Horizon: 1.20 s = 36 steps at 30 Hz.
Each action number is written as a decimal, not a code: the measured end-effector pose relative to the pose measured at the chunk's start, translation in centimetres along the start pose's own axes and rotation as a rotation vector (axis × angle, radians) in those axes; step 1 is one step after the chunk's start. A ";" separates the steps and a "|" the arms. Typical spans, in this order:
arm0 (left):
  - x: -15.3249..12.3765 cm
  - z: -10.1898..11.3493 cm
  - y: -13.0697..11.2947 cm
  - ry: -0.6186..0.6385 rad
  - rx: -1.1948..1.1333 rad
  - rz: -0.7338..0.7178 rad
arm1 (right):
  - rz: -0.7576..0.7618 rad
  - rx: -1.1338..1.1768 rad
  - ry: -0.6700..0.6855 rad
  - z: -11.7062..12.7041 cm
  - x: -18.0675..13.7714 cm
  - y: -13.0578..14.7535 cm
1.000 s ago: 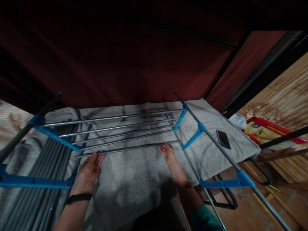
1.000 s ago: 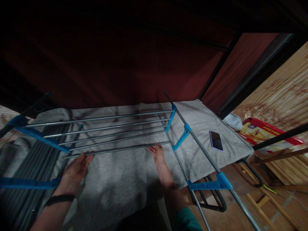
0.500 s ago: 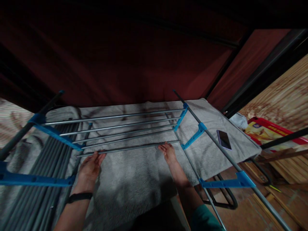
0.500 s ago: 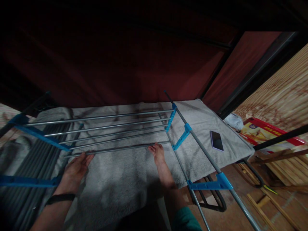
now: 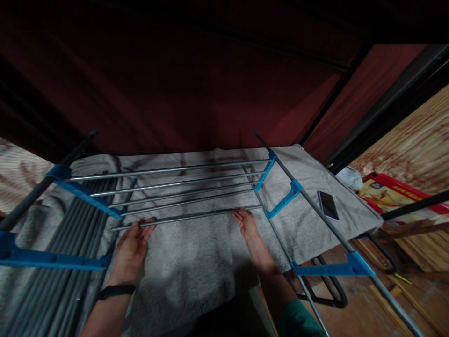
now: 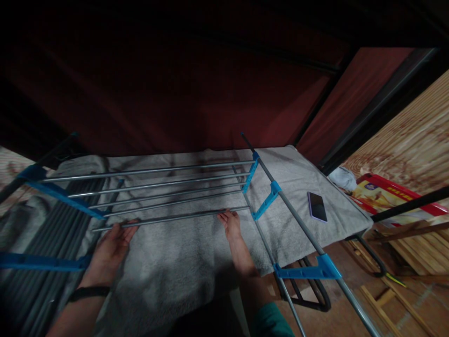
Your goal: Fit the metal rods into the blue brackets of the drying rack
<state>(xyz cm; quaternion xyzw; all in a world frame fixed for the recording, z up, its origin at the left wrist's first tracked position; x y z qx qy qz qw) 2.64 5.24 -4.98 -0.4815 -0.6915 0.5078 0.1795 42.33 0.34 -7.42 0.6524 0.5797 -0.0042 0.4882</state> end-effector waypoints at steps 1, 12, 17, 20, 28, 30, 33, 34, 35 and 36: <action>-0.1 0.0 -0.1 0.002 -0.018 -0.014 | -0.002 0.000 0.001 -0.1 -0.1 0.0; -0.7 0.2 -0.3 0.056 -0.024 -0.063 | 0.001 -0.031 0.007 -0.3 -0.7 0.4; 0.1 0.7 0.2 0.056 -0.050 -0.047 | -0.018 -0.029 0.014 -0.3 -0.8 0.4; 0.4 0.9 0.2 0.069 -0.076 -0.063 | -0.021 -0.016 0.015 -0.2 -0.7 0.2; 1.0 1.3 0.4 0.087 -0.093 -0.039 | 0.011 0.007 0.023 0.4 0.0 -0.3; 1.2 1.4 0.5 0.075 -0.096 -0.032 | 0.019 0.006 0.025 0.6 0.2 -0.4; 1.3 1.6 0.7 0.074 -0.120 -0.023 | 0.024 0.004 0.033 0.9 0.6 -0.6; 1.3 1.7 0.8 0.080 -0.132 -0.024 | 0.022 0.002 0.039 1.0 0.7 -0.7; 1.3 1.8 0.8 0.086 -0.146 -0.026 | 0.020 -0.001 0.046 1.1 0.9 -0.8; 1.3 1.9 0.9 0.088 -0.160 -0.029 | 0.017 -0.004 0.053 1.2 1.0 -0.9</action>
Point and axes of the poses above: each hand's wrist, its own x-axis towards the middle knuckle, its own z-axis out of the back of the hand, y = z × x, the point moved 4 cm from there along x, towards the middle knuckle, and after that the axes turned 12 degrees about -z, right-handed, at the moved point
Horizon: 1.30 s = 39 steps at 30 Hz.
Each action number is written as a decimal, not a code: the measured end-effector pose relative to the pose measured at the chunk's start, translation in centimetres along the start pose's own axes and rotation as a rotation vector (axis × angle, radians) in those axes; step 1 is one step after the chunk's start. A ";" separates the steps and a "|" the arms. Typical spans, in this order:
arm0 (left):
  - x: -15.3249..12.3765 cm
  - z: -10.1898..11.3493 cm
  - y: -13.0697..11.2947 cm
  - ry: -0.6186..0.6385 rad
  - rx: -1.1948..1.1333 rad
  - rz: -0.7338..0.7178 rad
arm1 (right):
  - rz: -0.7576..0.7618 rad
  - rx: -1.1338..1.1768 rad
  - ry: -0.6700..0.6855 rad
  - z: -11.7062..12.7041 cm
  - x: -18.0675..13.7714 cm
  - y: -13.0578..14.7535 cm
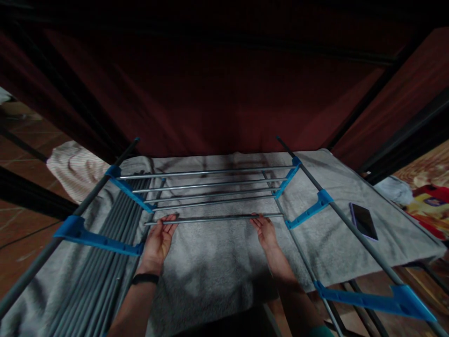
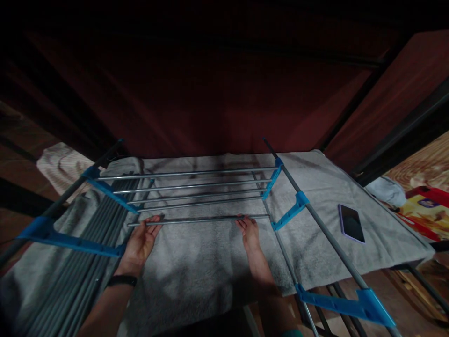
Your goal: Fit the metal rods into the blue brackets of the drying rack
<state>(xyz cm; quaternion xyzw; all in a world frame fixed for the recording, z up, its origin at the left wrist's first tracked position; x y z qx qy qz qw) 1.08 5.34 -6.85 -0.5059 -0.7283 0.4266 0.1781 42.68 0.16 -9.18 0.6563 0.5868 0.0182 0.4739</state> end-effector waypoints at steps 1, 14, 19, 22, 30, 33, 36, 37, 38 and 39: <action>0.0 0.1 0.1 0.003 -0.012 -0.004 | -0.003 -0.002 0.006 0.1 0.1 -0.1; 0.2 0.7 0.5 -0.049 -0.077 0.020 | 0.056 -0.082 0.042 2.4 1.8 -1.1; 0.2 0.9 0.7 0.000 -0.106 0.004 | 0.066 -0.048 0.009 2.2 1.8 -1.0; 0.2 0.9 0.8 0.010 -0.119 0.000 | 0.053 -0.029 -0.017 1.8 1.5 -0.8; -0.4 0.1 0.8 -0.003 -0.130 0.027 | 0.036 -0.030 -0.006 1.0 0.6 -0.1; -0.9 -0.1 0.7 -0.018 -0.115 0.044 | 0.038 -0.038 0.000 1.0 0.7 0.1; -1.3 -0.3 0.5 -0.030 -0.096 0.058 | 0.035 -0.032 -0.007 1.0 0.9 0.2; -1.4 -0.4 0.4 -0.034 -0.090 0.062 | 0.032 -0.033 -0.005 1.1 1.0 0.3; -1.5 -0.6 0.3 -0.037 -0.083 0.067 | 0.029 -0.034 -0.002 1.1 1.1 0.3; -1.5 -0.6 0.2 -0.041 -0.076 0.073 | 0.026 -0.036 0.002 1.1 1.3 0.4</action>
Point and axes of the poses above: each hand's wrist, its own x-axis towards the middle knuckle, its own z-axis out of the back of the hand, y = z × x, the point moved 4 cm from there along x, towards the middle knuckle, and after that the axes turned 12 degrees about -z, right-handed, at the moved point
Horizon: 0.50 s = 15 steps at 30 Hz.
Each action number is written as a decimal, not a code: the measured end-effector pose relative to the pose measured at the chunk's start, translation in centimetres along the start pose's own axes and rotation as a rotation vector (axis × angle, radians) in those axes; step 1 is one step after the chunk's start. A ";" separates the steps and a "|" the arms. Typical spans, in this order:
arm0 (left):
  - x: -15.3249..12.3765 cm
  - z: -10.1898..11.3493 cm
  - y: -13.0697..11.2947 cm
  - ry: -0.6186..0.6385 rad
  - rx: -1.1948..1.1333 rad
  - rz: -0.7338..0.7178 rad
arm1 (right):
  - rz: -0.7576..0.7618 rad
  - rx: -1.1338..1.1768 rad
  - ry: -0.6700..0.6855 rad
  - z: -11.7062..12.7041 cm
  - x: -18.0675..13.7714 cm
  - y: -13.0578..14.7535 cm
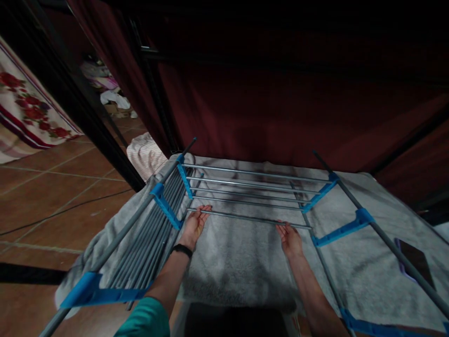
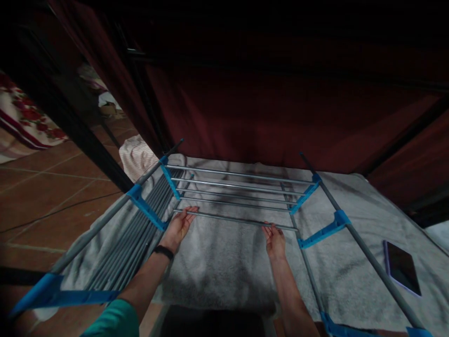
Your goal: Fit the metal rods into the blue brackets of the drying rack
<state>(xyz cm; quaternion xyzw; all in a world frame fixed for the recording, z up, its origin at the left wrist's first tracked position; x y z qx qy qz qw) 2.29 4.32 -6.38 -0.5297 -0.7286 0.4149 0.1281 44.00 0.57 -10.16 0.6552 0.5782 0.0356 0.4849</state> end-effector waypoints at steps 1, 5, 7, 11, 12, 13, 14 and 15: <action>0.0 -0.1 -0.1 -0.005 0.007 0.008 | -0.004 -0.003 0.007 0.0 0.1 0.1; 0.0 -0.1 0.1 -0.042 0.041 0.041 | -0.012 -0.030 0.032 0.3 0.8 0.9; -0.2 0.1 0.6 -0.070 0.058 0.046 | -0.013 -0.042 0.025 0.5 1.1 1.3; -0.6 0.5 2.1 -0.103 0.079 0.026 | -0.009 -0.005 0.014 1.0 1.3 1.5; -0.8 0.7 2.4 -0.107 0.078 0.013 | -0.007 0.001 0.014 1.1 1.3 1.5; -0.9 0.8 2.7 -0.108 0.076 -0.003 | -0.004 0.000 0.014 1.1 1.3 1.5; -1.0 0.9 2.9 -0.106 0.073 -0.019 | 0.000 -0.006 0.011 1.2 1.2 1.4; -1.0 1.0 3.0 -0.103 0.070 -0.035 | 0.005 -0.017 0.006 1.2 1.2 1.4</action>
Point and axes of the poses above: each hand's wrist, its own x-axis towards the middle knuckle, its own z-axis out of the back of the hand, y = z × x, the point moved 4 cm from there along x, towards the middle knuckle, and after that the axes turned 12 degrees about -z, right-handed, at the moved point
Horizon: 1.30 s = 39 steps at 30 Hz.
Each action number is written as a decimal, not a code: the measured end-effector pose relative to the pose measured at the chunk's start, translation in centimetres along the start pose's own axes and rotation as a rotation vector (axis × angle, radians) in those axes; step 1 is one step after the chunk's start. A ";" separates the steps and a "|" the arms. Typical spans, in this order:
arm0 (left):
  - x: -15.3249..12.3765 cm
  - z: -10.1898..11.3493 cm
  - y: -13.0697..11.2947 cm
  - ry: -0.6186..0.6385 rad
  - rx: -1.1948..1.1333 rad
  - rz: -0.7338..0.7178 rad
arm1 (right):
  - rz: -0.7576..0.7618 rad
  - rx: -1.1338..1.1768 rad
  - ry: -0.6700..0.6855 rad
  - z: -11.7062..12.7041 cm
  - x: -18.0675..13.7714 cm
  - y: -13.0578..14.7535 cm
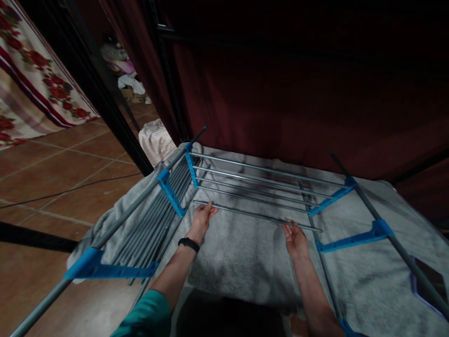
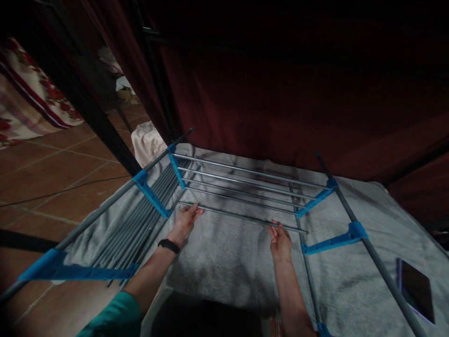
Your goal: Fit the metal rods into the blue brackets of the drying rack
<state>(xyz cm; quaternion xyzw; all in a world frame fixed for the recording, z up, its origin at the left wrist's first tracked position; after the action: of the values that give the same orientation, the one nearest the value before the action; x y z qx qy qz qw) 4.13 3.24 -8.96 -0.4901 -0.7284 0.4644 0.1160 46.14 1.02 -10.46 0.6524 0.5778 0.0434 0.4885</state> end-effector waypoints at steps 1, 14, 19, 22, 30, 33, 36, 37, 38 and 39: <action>-0.1 0.1 0.1 0.005 -0.003 -0.014 | 0.004 -0.011 -0.003 0.0 0.0 0.0; -1.2 -0.2 -0.5 0.080 -0.023 -0.079 | -0.034 -0.008 0.009 0.1 0.5 -0.1; -1.3 0.0 -0.9 0.120 -0.042 -0.054 | -0.009 -0.015 0.025 -0.1 0.5 -0.1; -1.4 0.0 -1.0 0.130 -0.059 -0.041 | -0.004 -0.016 0.022 -0.3 0.5 -0.1; -1.5 -0.2 -1.3 0.134 -0.062 -0.024 | -0.002 -0.013 0.050 -0.7 0.0 0.1; -1.6 -0.2 -1.4 0.127 -0.060 -0.038 | 0.005 -0.033 0.065 -0.9 -0.3 0.2; -1.7 -0.2 -1.3 0.123 -0.062 -0.048 | 0.016 -0.064 0.081 -1.0 -0.5 0.2; -1.7 -0.2 -1.2 0.120 -0.063 -0.050 | 0.020 -0.067 0.087 -1.1 -0.5 0.2; -1.7 -0.2 -1.2 0.119 -0.063 -0.052 | 0.023 -0.067 0.092 -1.0 -0.5 0.2; -1.7 -0.1 -1.2 0.117 -0.061 -0.053 | 0.025 -0.065 0.094 -1.0 -0.5 0.2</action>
<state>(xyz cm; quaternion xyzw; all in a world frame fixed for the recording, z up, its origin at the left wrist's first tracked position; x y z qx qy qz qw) 4.33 1.79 -7.43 -0.5005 -0.7468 0.4094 0.1557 45.46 1.28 -9.60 0.6406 0.5903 0.0989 0.4811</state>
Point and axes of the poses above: each hand's wrist, its own x-axis towards the middle knuckle, its own z-axis out of the back of the hand, y = z × x, the point moved 4 cm from there along x, towards the middle knuckle, and after that the axes turned 12 degrees about -z, right-handed, at the moved point
